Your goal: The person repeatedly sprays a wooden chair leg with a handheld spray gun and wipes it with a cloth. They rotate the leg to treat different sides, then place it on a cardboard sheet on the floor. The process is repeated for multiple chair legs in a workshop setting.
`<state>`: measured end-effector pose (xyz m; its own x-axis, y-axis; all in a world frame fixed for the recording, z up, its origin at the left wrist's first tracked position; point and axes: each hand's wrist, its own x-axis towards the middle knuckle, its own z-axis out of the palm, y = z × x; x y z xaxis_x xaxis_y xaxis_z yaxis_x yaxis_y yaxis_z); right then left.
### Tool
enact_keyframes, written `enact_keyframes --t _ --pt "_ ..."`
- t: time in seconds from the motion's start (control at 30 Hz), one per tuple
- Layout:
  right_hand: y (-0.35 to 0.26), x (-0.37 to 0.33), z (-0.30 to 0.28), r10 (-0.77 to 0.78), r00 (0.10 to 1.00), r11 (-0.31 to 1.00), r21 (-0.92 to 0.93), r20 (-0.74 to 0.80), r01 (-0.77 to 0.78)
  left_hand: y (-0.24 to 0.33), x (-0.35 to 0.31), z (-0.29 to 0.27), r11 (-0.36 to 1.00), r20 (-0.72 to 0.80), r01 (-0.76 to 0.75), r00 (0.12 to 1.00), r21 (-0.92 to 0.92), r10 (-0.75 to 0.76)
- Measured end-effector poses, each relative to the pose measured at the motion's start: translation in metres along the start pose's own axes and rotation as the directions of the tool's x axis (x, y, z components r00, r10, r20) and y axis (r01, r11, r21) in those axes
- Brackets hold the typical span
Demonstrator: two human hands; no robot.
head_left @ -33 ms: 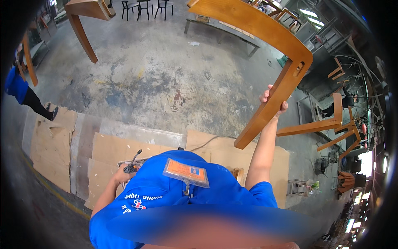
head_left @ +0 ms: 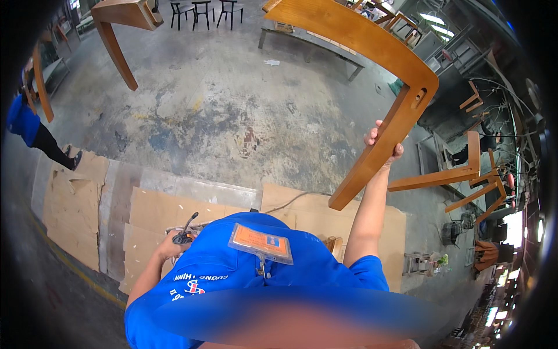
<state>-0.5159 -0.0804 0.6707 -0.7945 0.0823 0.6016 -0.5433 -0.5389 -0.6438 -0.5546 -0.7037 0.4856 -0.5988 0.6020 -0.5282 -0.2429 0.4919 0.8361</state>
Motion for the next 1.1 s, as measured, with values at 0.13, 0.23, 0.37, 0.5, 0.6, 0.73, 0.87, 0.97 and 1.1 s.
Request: enact_keyframes --t 0.13,0.23,0.37,0.5,0.6,0.73,0.87,0.97,1.1 --pt "0.0 -0.008 0.004 -0.018 0.998 1.0 -0.021 -0.061 0.017 -0.001 0.007 0.002 0.998 0.03 0.013 0.999 0.057 -0.015" --pt "0.003 -0.006 0.011 -0.104 0.979 0.994 -0.063 -0.174 0.094 -0.022 0.043 0.023 0.992 -0.001 -0.125 0.992 0.035 0.125" --pt "-0.002 0.004 0.014 -0.074 0.975 0.986 -0.164 -0.208 0.04 -0.055 0.11 0.059 0.975 0.033 -0.189 0.982 0.117 0.186" --pt "-0.011 0.002 0.022 -0.009 0.975 0.928 -0.366 -0.221 -0.075 -0.081 0.147 0.083 0.969 0.002 -0.127 0.992 0.213 0.129" --pt "-0.005 -0.007 0.029 -0.097 0.95 0.864 -0.499 -0.296 -0.067 -0.073 0.154 0.073 0.904 0.021 -0.037 0.999 0.425 0.032" --pt "0.016 -0.016 0.036 0.01 0.953 0.835 -0.522 -0.304 -0.175 0.018 0.161 0.044 0.483 -0.01 0.138 0.966 0.865 -0.259" --pt "0.056 -0.015 0.052 0.14 0.921 0.75 -0.568 -0.365 -0.339 0.184 0.164 0.071 0.842 -0.122 -0.472 0.849 0.261 0.514" --pt "0.078 -0.023 0.062 0.074 0.966 0.784 -0.584 -0.246 -0.209 0.294 0.164 0.131 0.596 -0.093 -0.802 0.592 0.034 0.801" --pt "0.103 -0.045 0.065 0.063 0.943 0.771 -0.584 -0.328 -0.255 0.363 0.171 0.191 0.593 -0.128 -0.741 0.586 0.315 0.8"
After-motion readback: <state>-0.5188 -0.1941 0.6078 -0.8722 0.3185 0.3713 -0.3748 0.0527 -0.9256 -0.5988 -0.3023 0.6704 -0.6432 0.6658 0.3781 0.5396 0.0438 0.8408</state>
